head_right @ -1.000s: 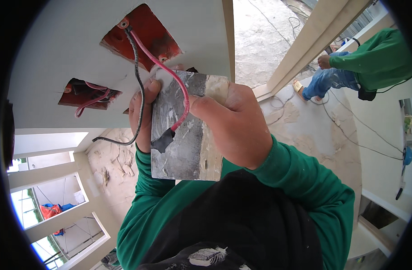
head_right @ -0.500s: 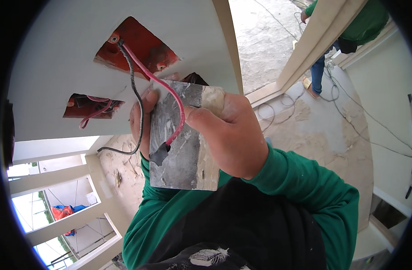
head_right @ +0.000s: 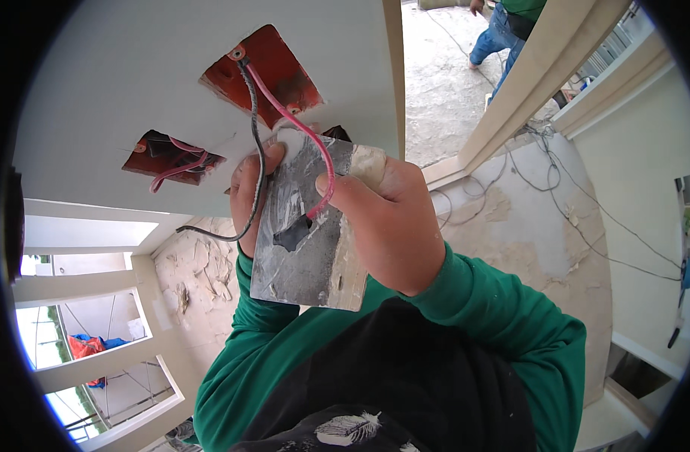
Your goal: The person uses a metal trowel to apply a white plaster-like substance to a ceiling area around exposed electrical wires. They smooth the material into the recesses and then use a small piece of cloth to wipe and refine the edges of the patch.
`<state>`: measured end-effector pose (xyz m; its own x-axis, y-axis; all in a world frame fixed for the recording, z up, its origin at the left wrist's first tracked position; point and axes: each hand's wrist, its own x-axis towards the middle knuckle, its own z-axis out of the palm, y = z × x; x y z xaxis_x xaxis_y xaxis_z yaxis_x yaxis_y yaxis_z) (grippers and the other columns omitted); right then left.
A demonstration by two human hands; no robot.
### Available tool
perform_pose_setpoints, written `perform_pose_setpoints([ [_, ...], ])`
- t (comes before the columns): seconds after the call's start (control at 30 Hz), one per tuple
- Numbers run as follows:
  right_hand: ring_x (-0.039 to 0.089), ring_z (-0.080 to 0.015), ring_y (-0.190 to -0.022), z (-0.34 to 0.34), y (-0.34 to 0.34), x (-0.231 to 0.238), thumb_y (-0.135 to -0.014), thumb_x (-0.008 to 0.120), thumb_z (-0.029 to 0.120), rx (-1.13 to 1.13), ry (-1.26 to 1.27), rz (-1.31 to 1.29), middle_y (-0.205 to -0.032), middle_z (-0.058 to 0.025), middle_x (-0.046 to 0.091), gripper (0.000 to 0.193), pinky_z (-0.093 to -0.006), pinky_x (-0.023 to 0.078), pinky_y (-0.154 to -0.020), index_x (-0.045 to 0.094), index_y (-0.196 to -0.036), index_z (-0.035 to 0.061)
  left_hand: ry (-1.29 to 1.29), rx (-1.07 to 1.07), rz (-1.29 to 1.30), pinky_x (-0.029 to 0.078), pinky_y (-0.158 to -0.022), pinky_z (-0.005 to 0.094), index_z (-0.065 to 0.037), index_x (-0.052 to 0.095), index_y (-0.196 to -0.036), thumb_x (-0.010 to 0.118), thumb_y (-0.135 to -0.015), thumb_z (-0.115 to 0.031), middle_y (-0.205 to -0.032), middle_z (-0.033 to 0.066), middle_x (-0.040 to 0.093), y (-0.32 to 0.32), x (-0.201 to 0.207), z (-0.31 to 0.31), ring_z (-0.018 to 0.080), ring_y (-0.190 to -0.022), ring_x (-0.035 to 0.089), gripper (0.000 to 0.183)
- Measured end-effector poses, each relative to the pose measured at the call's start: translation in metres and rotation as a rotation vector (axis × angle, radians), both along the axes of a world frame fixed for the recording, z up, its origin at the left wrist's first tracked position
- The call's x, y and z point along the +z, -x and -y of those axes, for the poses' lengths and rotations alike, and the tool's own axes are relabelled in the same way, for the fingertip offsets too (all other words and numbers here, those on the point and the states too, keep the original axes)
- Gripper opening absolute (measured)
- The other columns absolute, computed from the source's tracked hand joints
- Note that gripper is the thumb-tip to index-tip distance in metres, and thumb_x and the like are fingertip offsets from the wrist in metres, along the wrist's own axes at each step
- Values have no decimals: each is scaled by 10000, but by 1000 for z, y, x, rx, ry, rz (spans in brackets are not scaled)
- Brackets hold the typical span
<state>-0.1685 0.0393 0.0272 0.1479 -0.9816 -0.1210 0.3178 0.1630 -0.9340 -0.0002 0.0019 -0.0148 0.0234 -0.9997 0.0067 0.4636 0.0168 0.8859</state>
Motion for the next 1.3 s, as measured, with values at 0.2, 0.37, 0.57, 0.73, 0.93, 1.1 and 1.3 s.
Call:
perform_pose_setpoints([
  [0.2,600,-93,-797,1,-3,-13,-904,610,103,-40,13,88,-865,-32,667,170,-259,486,-713,670,-982,-35,6,-72,16,478,-754,250,68,671,-1048,494,-991,-167,-931,59,687,-1,3,0,114,-802,612,300],
  [0.37,500,-42,-724,-3,-3,-4,-878,676,113,-79,-68,175,-763,52,580,74,-231,398,-685,656,-854,46,71,-150,90,475,-787,254,87,659,-1082,498,-998,-195,-961,67,686,2,7,3,123,-847,617,335],
  [0.57,519,-47,-735,-1,-2,-4,-884,671,108,-108,-38,172,-774,44,596,69,-236,412,-694,667,-867,41,39,-118,88,475,-822,271,91,649,-1118,509,-1005,-222,-987,77,688,-3,-11,11,134,-881,620,361],
  [0.73,548,-55,-761,-2,0,-9,-887,660,95,-110,-21,190,-810,25,636,85,-241,432,-723,691,-904,18,0,-112,113,471,-855,273,85,650,-1133,517,-1012,-250,-1013,87,693,-3,-13,12,140,-920,622,380],
  [0.93,585,-74,-795,0,3,-14,-892,637,92,-92,33,178,-842,-6,669,136,-244,454,-748,701,-942,-18,26,-71,212,462,-885,276,88,657,-1123,523,-1013,-267,-1029,89,695,-4,-17,13,141,-929,620,395],
  [1.1,605,-87,-814,5,3,-15,-893,615,90,-64,81,144,-869,-25,680,169,-241,468,-751,697,-972,-35,11,-20,84,476,-827,269,71,674,-1102,539,-997,-252,-987,79,691,-3,-13,12,138,-873,615,365],
  [1.3,618,-103,-820,10,-2,-26,-891,622,98,-63,110,209,-897,-40,692,184,-254,482,-761,701,-990,-36,12,-58,205,567,-787,333,34,614,-1123,538,-969,-196,-996,136,689,-9,-10,20,208,-875,690,287],
])
